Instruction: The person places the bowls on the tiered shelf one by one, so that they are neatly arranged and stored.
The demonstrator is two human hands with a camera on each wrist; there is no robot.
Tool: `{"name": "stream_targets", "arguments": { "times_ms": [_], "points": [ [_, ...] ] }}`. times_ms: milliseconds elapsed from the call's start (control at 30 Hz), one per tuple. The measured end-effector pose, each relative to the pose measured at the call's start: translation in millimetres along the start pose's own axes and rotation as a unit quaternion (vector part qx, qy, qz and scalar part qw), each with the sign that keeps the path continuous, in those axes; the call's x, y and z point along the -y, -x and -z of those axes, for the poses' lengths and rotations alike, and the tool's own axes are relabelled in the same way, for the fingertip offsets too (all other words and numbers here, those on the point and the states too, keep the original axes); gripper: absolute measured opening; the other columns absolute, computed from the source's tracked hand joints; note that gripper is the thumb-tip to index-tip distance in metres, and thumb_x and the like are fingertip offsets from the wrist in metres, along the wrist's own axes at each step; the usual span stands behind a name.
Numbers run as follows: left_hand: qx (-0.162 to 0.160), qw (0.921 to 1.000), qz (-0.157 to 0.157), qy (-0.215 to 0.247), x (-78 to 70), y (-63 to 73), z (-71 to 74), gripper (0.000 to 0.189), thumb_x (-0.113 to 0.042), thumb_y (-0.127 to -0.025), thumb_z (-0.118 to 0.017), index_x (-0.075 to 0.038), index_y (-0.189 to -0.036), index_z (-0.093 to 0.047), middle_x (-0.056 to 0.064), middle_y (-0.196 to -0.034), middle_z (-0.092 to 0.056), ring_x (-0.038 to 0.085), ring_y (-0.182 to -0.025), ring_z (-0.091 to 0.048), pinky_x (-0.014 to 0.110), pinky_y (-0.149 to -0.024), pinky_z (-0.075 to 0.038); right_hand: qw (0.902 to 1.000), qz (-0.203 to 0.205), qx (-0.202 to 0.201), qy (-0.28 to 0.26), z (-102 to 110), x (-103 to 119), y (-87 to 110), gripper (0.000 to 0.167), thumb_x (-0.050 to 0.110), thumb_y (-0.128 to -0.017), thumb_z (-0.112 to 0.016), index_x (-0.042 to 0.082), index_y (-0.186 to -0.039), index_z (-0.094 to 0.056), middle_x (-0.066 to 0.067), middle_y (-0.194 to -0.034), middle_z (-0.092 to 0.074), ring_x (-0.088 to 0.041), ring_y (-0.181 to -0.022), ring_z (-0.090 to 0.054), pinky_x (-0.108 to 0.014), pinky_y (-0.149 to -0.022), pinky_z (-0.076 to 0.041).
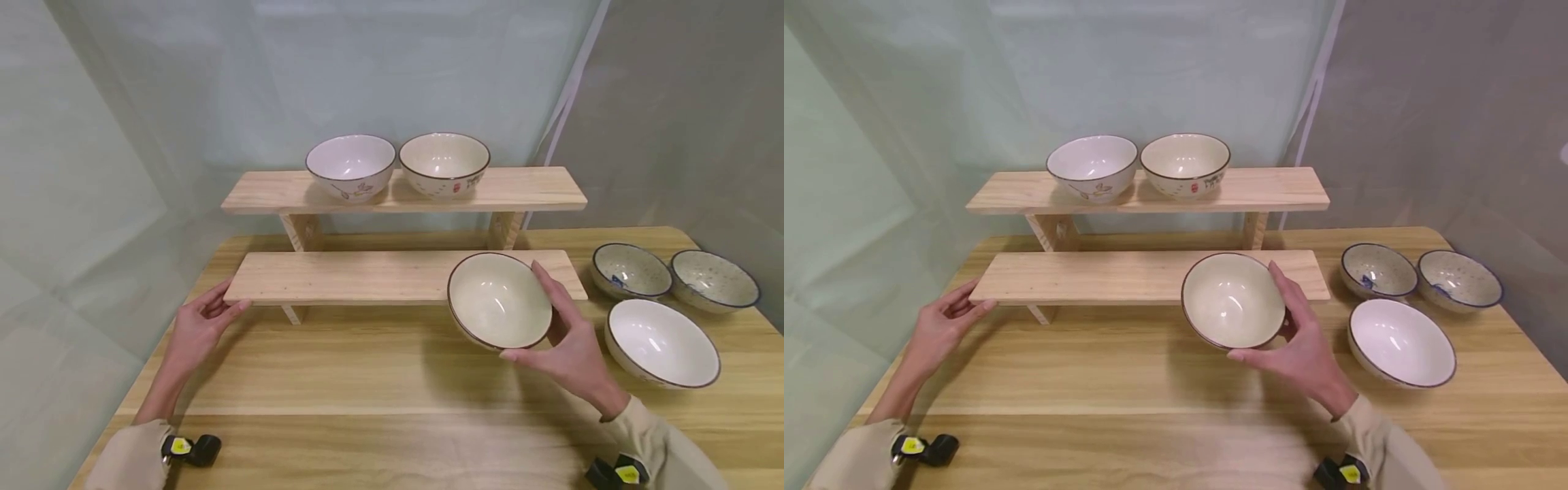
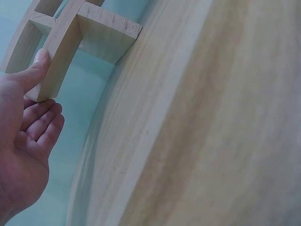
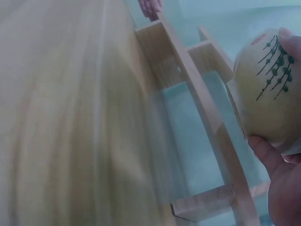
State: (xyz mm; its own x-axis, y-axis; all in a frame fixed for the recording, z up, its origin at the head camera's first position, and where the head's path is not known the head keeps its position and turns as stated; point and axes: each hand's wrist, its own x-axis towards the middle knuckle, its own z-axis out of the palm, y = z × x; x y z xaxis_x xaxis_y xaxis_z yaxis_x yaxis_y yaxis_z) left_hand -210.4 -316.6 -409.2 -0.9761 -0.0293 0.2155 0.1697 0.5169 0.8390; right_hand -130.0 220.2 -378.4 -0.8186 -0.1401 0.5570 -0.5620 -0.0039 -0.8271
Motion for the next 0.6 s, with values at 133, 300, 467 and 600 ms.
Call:
{"name": "stream_targets", "arguments": {
  "times_ms": [133, 300, 467, 600],
  "points": [
    [0.002, 1.0, 0.003, -0.003, -0.2, -0.1, 0.2, 0.067, -0.021, -0.103, -0.068, 0.007, -0.156, -0.038, 0.035, -0.145, -0.05, -0.012, -0.108, -0.053, 0.006, -0.082, -0.047, 0.9999, 0.001, -0.015, 0.007, 5.2, 3.6, -6.0, 0.119, -0.036, -0.059, -0.075, -0.002, -0.162, -0.027, -0.018, -0.156, -0.034, -0.022, -0.132, -0.045, -0.022, -0.1, -0.049],
    [0.002, 1.0, 0.002, 0.004, -0.8, 0.5, 0.4, 0.067, -0.021, -0.103, -0.068, 0.007, -0.156, -0.038, 0.035, -0.145, -0.05, -0.012, -0.108, -0.053, 0.006, -0.082, -0.048, 0.9985, -0.014, -0.033, 0.042, 10.3, 7.8, -13.0, 0.117, -0.034, -0.062, -0.076, 0.004, -0.163, -0.03, -0.021, -0.161, -0.029, -0.019, -0.133, -0.045, -0.019, -0.098, -0.049],
    [0.004, 1.0, 0.0, 0.008, -0.8, 0.0, 0.3, 0.067, -0.02, -0.103, -0.068, 0.008, -0.156, -0.037, 0.035, -0.145, -0.049, -0.011, -0.109, -0.054, 0.007, -0.082, -0.048, 0.9975, -0.01, -0.047, 0.052, 12.3, 8.9, -19.3, 0.115, -0.033, -0.063, -0.076, 0.003, -0.162, -0.031, -0.021, -0.161, -0.029, -0.016, -0.131, -0.047, -0.018, -0.095, -0.05],
    [0.004, 0.9999, -0.004, 0.01, -0.6, 0.7, 0.4, 0.067, -0.019, -0.103, -0.069, 0.008, -0.156, -0.038, 0.035, -0.145, -0.05, -0.012, -0.108, -0.053, 0.007, -0.083, -0.048, 0.9976, 0.001, -0.054, 0.043, 14.1, 8.5, -23.0, 0.114, -0.035, -0.062, -0.074, 0.001, -0.162, -0.031, -0.017, -0.158, -0.033, -0.016, -0.128, -0.05, -0.019, -0.092, -0.052]
  ]
}}
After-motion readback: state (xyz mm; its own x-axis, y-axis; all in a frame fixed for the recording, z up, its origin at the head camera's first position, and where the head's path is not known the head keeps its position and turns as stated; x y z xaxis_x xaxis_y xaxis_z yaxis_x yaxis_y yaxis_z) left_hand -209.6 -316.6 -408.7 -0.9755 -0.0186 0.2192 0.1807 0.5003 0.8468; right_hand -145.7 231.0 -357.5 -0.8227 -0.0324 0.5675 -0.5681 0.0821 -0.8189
